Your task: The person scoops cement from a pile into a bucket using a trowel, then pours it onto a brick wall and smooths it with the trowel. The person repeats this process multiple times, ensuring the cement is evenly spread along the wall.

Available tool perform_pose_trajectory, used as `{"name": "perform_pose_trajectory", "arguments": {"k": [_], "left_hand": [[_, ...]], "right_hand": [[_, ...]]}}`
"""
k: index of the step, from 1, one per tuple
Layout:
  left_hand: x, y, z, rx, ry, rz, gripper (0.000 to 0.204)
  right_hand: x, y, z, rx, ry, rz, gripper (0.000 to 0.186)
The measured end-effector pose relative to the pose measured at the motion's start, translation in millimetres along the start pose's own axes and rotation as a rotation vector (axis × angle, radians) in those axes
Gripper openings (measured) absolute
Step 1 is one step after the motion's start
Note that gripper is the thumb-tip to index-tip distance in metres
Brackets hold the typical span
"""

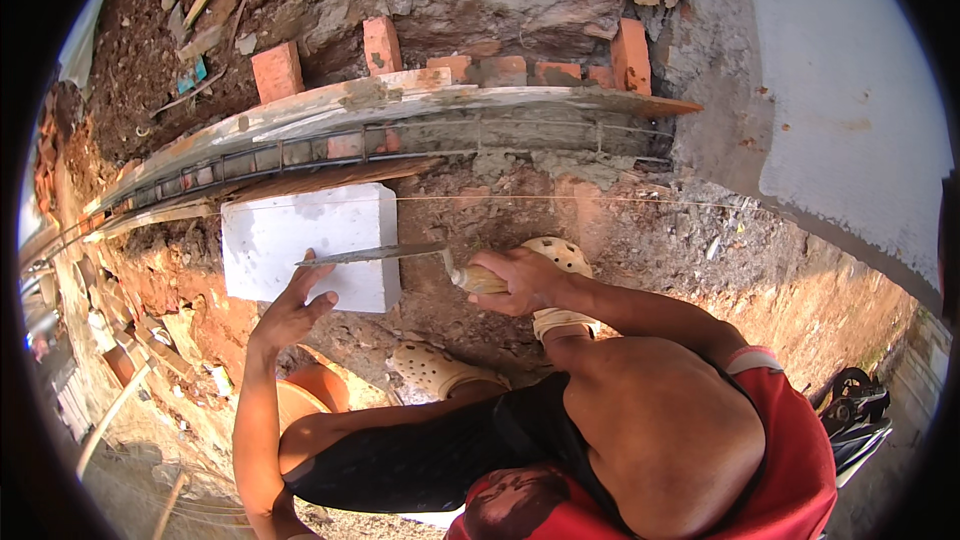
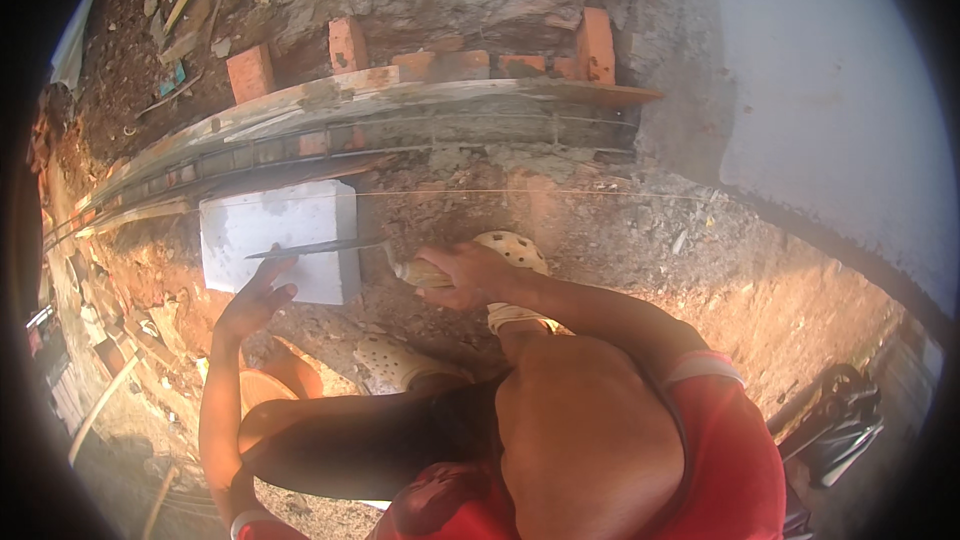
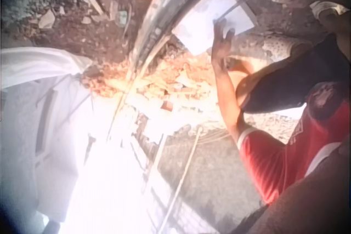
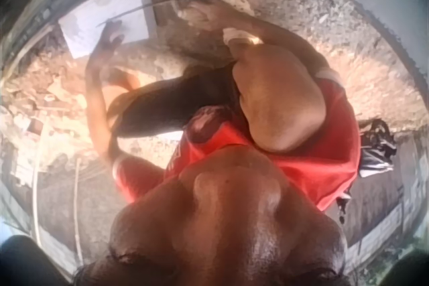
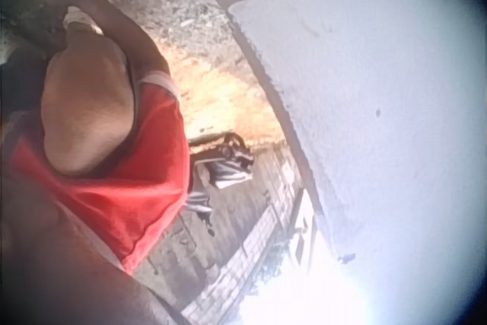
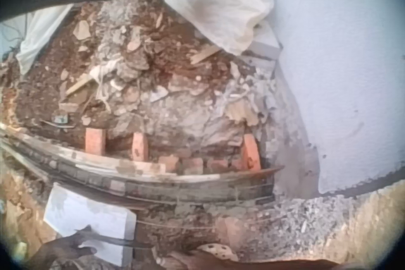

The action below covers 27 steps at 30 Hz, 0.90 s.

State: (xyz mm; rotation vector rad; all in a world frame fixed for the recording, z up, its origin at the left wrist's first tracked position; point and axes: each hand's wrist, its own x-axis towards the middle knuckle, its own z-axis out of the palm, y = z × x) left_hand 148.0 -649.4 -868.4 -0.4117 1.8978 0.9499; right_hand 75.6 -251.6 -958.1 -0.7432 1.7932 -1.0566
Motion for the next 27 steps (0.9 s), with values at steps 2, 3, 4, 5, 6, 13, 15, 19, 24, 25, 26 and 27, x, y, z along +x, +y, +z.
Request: {"name": "perform_pose_trajectory", "arguments": {"k": [2, 3, 4, 5, 6, 13, 15, 19, 24, 25, 26, 27], "left_hand": [[-1, 1, 0, 0.004, 0.006, -0.008, 0.062], [-1, 3, 1, 0.004, 0.012, -0.013, 0.062], [-2, 4, 1, 0.005, 0.018, -0.02, 0.062], [-2, 6, 1, -0.02, 0.015, -0.012, 0.061], [-3, 8, 1, -0.044, 0.012, -0.005, 0.06], [-5, 10, 0, 0.009, 0.022, -0.021, 0.061], [-4, 6, 0, 0.021, 0.022, -0.023, 0.063], [-1, -3, 2, 0.005, 0.019, -0.039, 0.067], [1, -5, 3, 0.06, 0.034, -0.038, 0.062], [1, -5, 3, 0.084, 0.038, -0.043, 0.062], [1, -5, 3, 0.078, 0.035, -0.044, 0.062], [1, -4, 3, 0.076, 0.035, -0.047, 0.062]], "right_hand": [[0, -1, 0, 0.003, 0.01, -0.002, 0.051], [0, -2, -1, 0.015, 0.008, -0.001, 0.051], [0, -3, -1, 0.025, 0.008, 0.004, 0.05], [0, -3, -2, 0.017, 0.0, 0.016, 0.05], [0, -4, -2, 0.032, 0.007, 0.009, 0.051], [-1, -6, -4, 0.028, -0.031, 0.045, 0.051], [0, -5, -3, 0.015, -0.003, 0.02, 0.051], [1, 0, 1, 0.004, 0.05, -0.027, 0.049], [1, 4, 4, -0.001, 0.07, -0.051, 0.049], [1, 5, 4, -0.003, 0.065, -0.055, 0.049], [1, 5, 4, -0.004, 0.067, -0.062, 0.049], [1, 6, 4, -0.003, 0.06, -0.06, 0.049]]}}
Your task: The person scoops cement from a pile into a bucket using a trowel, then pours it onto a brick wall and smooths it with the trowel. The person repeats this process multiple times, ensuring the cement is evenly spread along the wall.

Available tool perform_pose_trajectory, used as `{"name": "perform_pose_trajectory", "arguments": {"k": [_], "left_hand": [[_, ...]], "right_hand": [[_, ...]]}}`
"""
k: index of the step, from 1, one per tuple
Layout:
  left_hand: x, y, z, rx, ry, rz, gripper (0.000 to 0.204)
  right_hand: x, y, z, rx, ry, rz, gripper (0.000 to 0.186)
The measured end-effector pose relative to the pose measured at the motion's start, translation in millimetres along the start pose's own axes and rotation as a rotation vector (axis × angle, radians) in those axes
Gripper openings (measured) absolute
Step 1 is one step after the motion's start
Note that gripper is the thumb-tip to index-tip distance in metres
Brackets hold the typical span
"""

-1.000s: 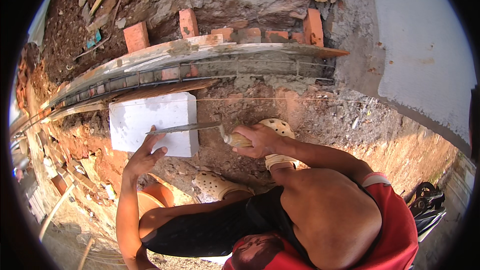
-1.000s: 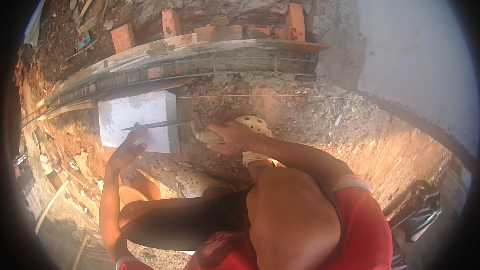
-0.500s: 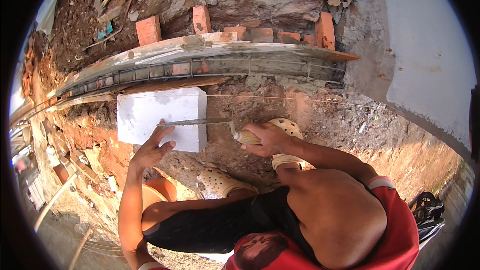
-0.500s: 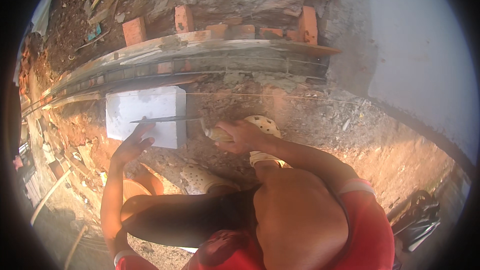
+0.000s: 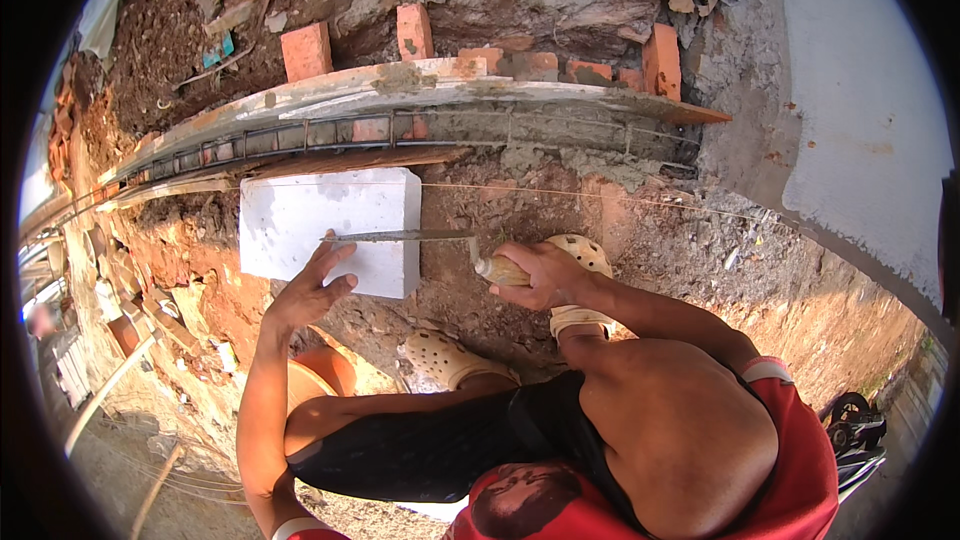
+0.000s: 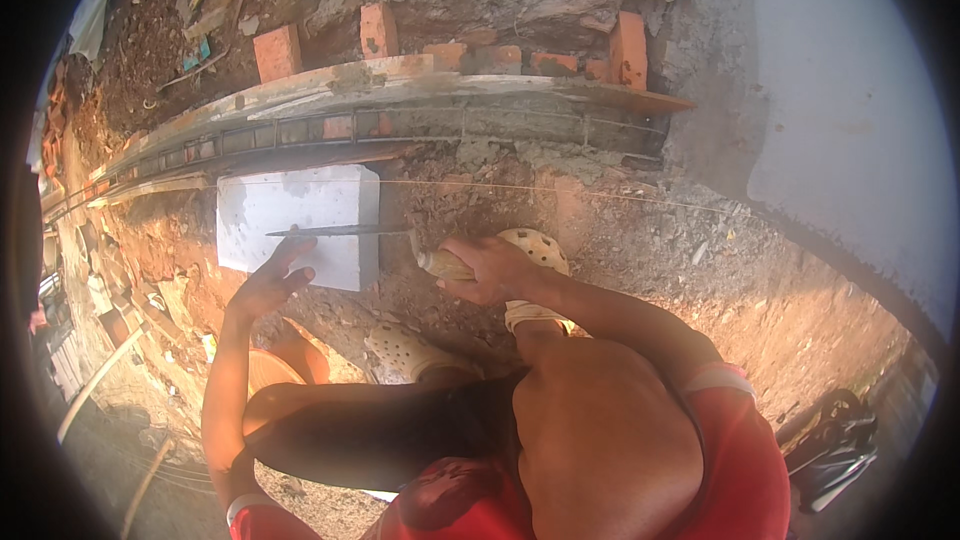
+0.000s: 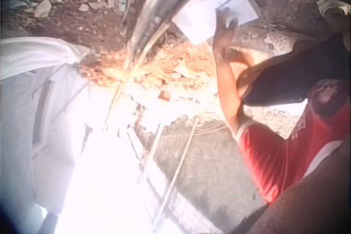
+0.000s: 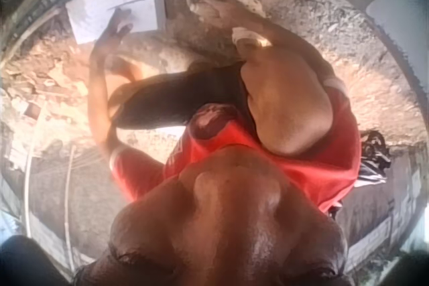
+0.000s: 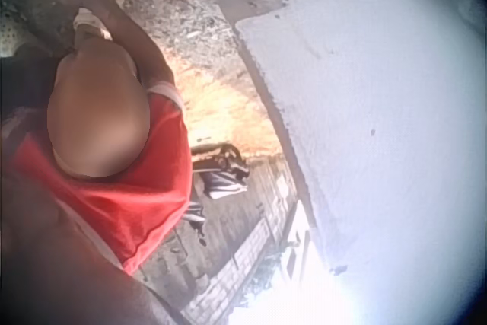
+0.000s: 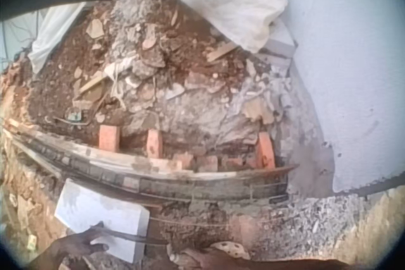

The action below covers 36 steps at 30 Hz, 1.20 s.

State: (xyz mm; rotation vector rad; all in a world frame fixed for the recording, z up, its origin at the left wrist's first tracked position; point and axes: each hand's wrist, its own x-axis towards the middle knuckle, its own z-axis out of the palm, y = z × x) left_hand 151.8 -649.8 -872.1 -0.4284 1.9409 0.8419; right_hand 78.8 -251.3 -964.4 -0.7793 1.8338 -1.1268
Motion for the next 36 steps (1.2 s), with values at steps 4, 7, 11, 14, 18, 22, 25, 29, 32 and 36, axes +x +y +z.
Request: {"name": "perform_pose_trajectory", "arguments": {"k": [4, 7, 11, 14, 18, 22, 25, 29, 32, 36], "left_hand": [[0, 1, 0, -0.069, -0.011, -0.012, 0.062], [0, 0, 1, -0.064, -0.008, -0.01, 0.062], [0, 0, 0, -0.079, -0.019, -0.002, 0.063], [0, 1, -1, -0.069, -0.026, 0.011, 0.066], [1, 0, -1, -0.07, -0.029, -0.006, 0.067], [1, 2, -1, -0.119, -0.051, 0.005, 0.065], [0, 4, -1, -0.095, -0.036, 0.002, 0.064], [-1, 9, -2, -0.072, -0.04, -0.02, 0.066], [-1, 9, -2, -0.079, -0.049, -0.035, 0.068], [0, 4, -1, -0.1, -0.05, -0.023, 0.071]], "right_hand": [[0, -2, -1, -0.002, 0.0, 0.0, 0.049], [0, -5, -3, 0.001, -0.011, 0.022, 0.049], [0, -9, -6, 0.021, -0.077, 0.104, 0.048], [0, -10, -7, 0.023, -0.065, 0.08, 0.049], [0, -7, -5, 0.023, -0.053, 0.077, 0.049], [0, -2, 1, 0.0, -0.013, 0.055, 0.049], [0, 2, 3, 0.004, -0.028, 0.062, 0.049], [-1, 6, 5, -0.04, -0.057, 0.093, 0.051], [-1, 8, 6, -0.023, -0.053, 0.091, 0.052], [0, 7, 7, 0.005, -0.018, 0.035, 0.058]]}}
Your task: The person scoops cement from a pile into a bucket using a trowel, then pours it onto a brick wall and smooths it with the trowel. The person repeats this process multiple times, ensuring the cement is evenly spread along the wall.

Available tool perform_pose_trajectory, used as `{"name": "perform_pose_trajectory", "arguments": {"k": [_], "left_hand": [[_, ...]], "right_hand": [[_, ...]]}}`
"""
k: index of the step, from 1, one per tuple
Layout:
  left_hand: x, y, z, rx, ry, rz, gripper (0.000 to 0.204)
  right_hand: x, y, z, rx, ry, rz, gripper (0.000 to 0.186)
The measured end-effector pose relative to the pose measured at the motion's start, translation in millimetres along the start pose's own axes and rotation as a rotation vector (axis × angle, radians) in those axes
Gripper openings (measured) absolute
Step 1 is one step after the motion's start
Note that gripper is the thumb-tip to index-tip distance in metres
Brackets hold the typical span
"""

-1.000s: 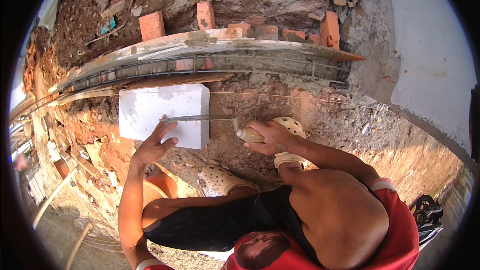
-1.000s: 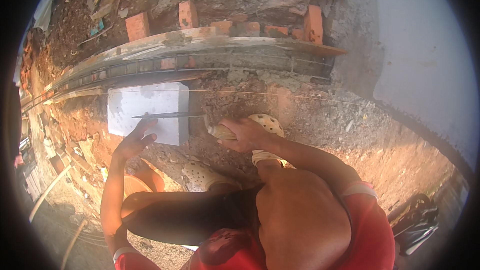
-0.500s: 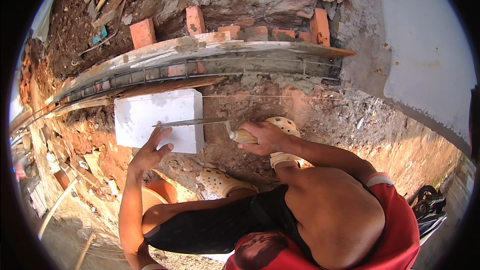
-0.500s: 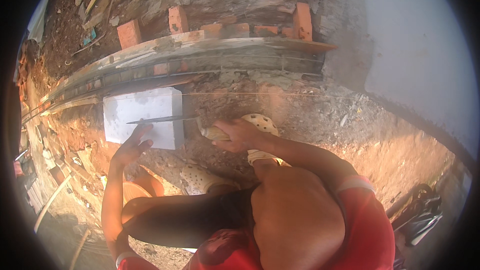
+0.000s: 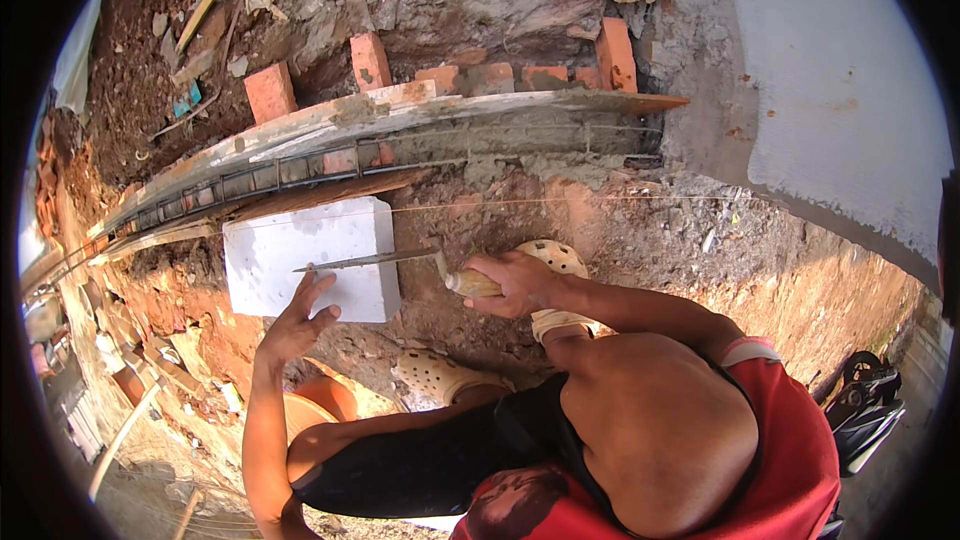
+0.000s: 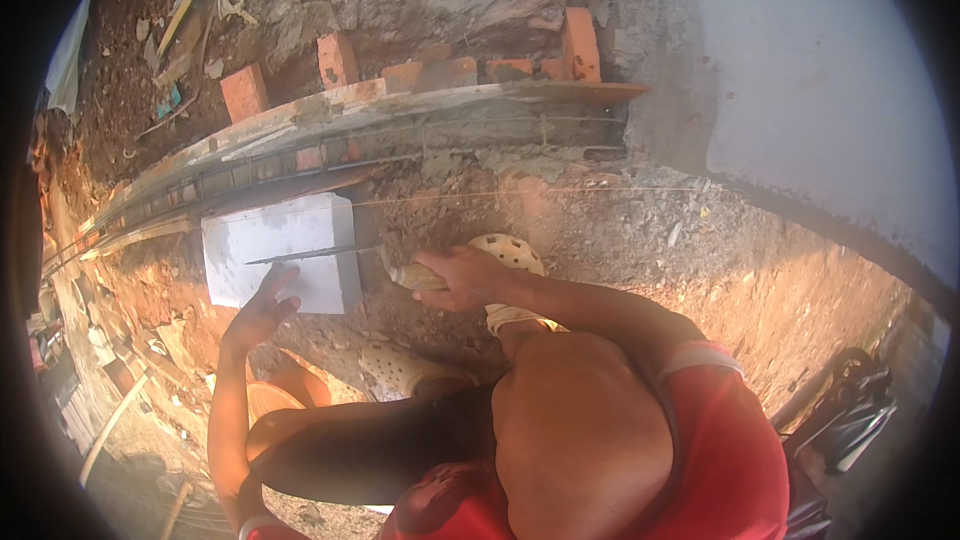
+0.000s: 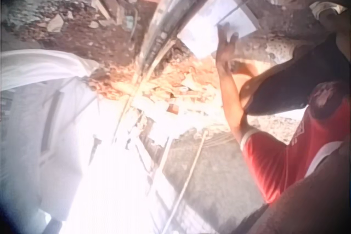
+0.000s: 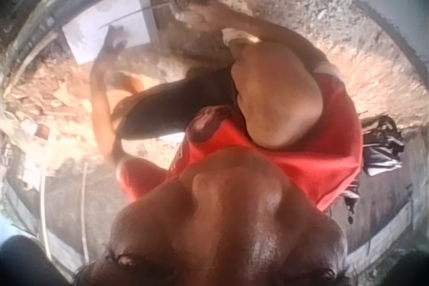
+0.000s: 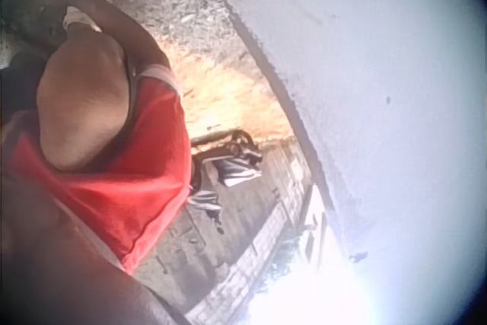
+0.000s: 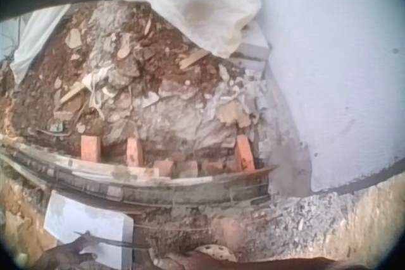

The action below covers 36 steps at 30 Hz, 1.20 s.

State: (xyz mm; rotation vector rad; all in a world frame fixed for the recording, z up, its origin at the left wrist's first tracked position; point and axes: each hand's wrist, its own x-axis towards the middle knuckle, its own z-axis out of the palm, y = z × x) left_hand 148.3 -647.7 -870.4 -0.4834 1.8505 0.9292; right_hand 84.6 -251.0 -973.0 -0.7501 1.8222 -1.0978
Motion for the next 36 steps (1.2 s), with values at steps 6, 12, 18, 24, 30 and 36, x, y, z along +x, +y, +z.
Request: {"name": "perform_pose_trajectory", "arguments": {"k": [6, 12, 18, 24, 30, 36], "left_hand": [[2, -8, 2, -0.018, 0.01, 0.026, 0.071], [1, -4, 1, 0.023, 0.026, 0.014, 0.067], [-1, 0, 1, -0.009, 0.026, -0.005, 0.066], [-2, 0, 1, 0.044, 0.032, 0.025, 0.067], [-1, -2, 2, 0.04, 0.035, 0.022, 0.067], [0, -4, 4, 0.029, 0.049, 0.043, 0.067]], "right_hand": [[-1, -5, -10, 0.048, -0.013, -0.031, 0.06], [-7, -7, -17, 0.198, 0.053, -0.122, 0.049], [-3, -4, -9, 0.095, 0.152, -0.172, 0.049], [-2, -2, -4, 0.099, 0.157, -0.159, 0.046], [-1, -2, -2, 0.113, 0.207, -0.178, 0.044], [-1, 0, 0, 0.103, 0.189, -0.166, 0.044]]}}
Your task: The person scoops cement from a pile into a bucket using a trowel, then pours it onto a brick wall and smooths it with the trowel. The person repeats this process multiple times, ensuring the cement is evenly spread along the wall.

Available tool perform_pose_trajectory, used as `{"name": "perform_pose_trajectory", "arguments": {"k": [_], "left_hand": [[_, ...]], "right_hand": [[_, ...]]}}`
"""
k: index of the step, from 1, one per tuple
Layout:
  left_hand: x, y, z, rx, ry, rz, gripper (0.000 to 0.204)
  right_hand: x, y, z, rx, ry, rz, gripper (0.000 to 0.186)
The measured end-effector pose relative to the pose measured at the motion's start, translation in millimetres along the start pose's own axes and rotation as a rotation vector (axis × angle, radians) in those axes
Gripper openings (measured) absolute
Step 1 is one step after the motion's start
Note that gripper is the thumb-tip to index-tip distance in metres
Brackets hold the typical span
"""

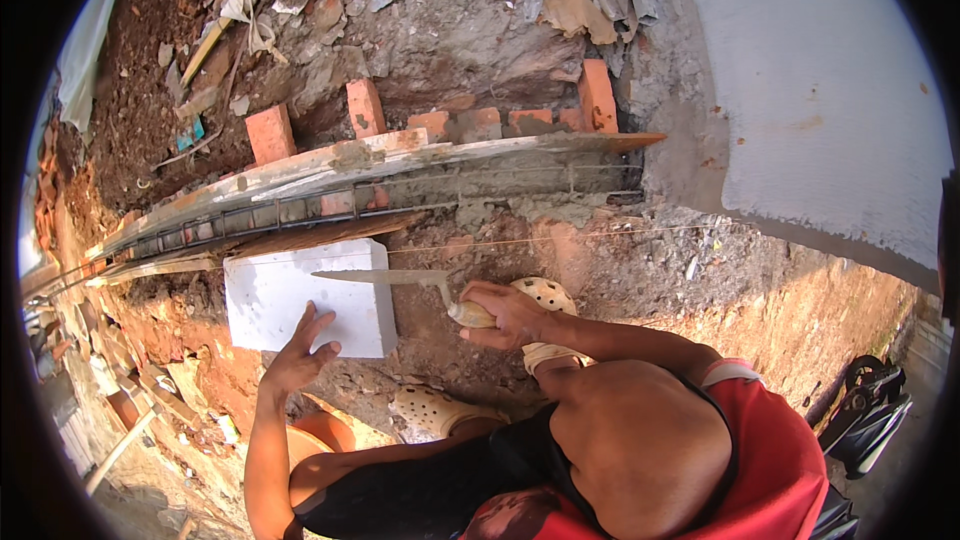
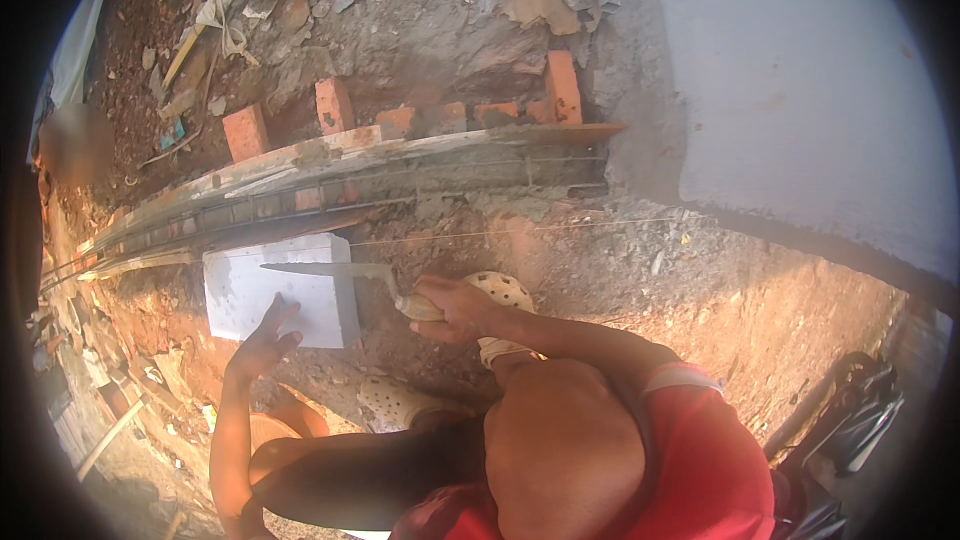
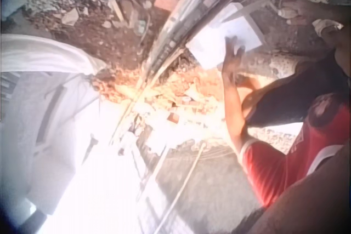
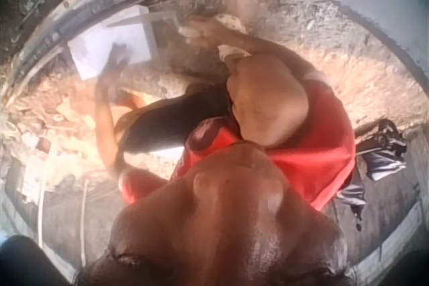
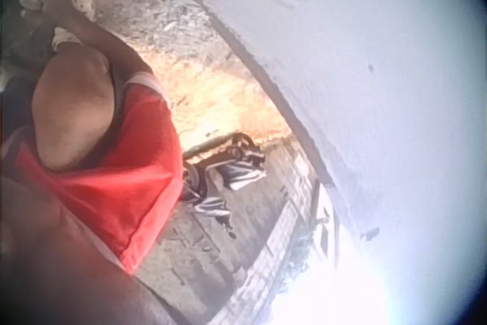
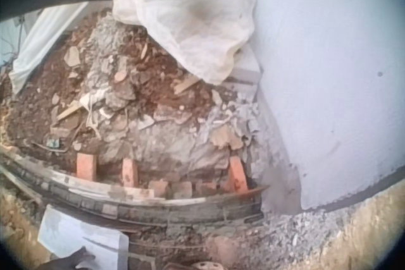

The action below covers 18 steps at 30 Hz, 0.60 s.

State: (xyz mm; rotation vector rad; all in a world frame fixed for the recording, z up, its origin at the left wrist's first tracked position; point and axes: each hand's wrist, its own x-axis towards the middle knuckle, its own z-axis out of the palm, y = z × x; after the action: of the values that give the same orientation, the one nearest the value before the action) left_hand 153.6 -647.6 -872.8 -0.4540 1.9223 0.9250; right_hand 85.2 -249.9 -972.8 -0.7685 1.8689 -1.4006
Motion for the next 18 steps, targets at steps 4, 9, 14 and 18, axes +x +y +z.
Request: {"name": "perform_pose_trajectory", "arguments": {"k": [4, 9, 14, 18], "left_hand": [[0.3, -2.7, 0.3, 0.002, 0.003, 0.008, 0.069], [1.8, -6.6, 0.3, 0.002, -0.005, 0.019, 0.066], [0.2, -6.3, 0.2, 0.004, -0.01, 0.027, 0.068], [1.5, -3.0, 0.5, -0.016, -0.028, 0.017, 0.073]], "right_hand": [[-0.1, 2.1, 1.1, -0.018, 0.003, -0.016, 0.044], [1.6, 4.7, 2.6, -0.049, 0.012, -0.034, 0.044], [0.0, 2.4, 1.1, -0.041, -0.046, 0.024, 0.049], [-0.1, -1.0, -2.7, -0.044, -0.037, 0.083, 0.05]]}}
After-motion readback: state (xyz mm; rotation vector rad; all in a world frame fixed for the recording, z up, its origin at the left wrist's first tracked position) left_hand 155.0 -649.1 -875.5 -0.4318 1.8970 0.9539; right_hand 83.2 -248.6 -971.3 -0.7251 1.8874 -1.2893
